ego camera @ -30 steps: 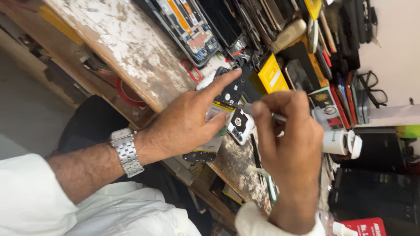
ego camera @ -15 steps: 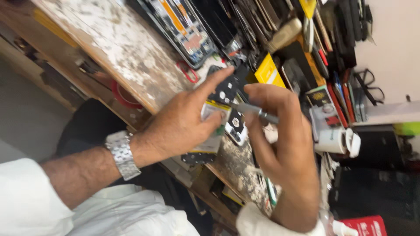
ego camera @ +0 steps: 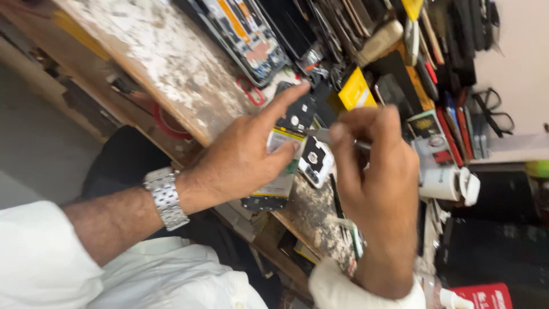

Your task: The person assembles a smartphone by placing the back cover onto the chassis and securing it with a screwdriver. They then attach a screen protector to the front display.

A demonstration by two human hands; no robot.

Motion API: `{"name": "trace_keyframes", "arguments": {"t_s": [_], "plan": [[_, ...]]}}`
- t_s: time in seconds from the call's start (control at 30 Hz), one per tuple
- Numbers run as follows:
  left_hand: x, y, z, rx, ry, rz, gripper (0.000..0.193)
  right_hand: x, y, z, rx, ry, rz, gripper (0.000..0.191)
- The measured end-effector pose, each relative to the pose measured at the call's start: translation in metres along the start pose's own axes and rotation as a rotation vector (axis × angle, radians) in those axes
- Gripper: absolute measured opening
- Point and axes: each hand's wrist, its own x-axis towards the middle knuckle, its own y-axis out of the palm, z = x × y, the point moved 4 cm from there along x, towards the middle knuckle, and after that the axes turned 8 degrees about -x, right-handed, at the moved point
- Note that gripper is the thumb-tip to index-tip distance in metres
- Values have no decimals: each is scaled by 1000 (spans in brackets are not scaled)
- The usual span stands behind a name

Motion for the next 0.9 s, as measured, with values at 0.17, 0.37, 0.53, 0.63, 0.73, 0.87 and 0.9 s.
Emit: {"name": "trace_keyframes", "arguments": {"t_s": [0.17, 0.37, 0.53, 0.63, 0.73, 0.87, 0.9], "plan": [[-1, 3, 14, 106, -384, 65, 77, -1, 5, -7, -87, 125, 45, 28], [-1, 2, 14, 7, -385, 21, 77, -21, 12, -37, 392, 363, -215, 25], [7, -4, 15, -297, 63, -181, 76, -37, 20, -73, 453, 394, -376, 25], [8, 0, 27, -439, 18, -240, 74, -44, 31, -85, 366, 387, -329, 24], [7, 2, 31, -431, 8, -256, 71, -47, 40, -90, 261, 413, -265, 22], [8, 2, 33, -392, 35, -236, 67, -43, 43, -92, 149, 429, -212, 21], [9, 2, 32, -330, 72, -241, 65, -42, 44, -92, 131, 420, -205, 21]]}}
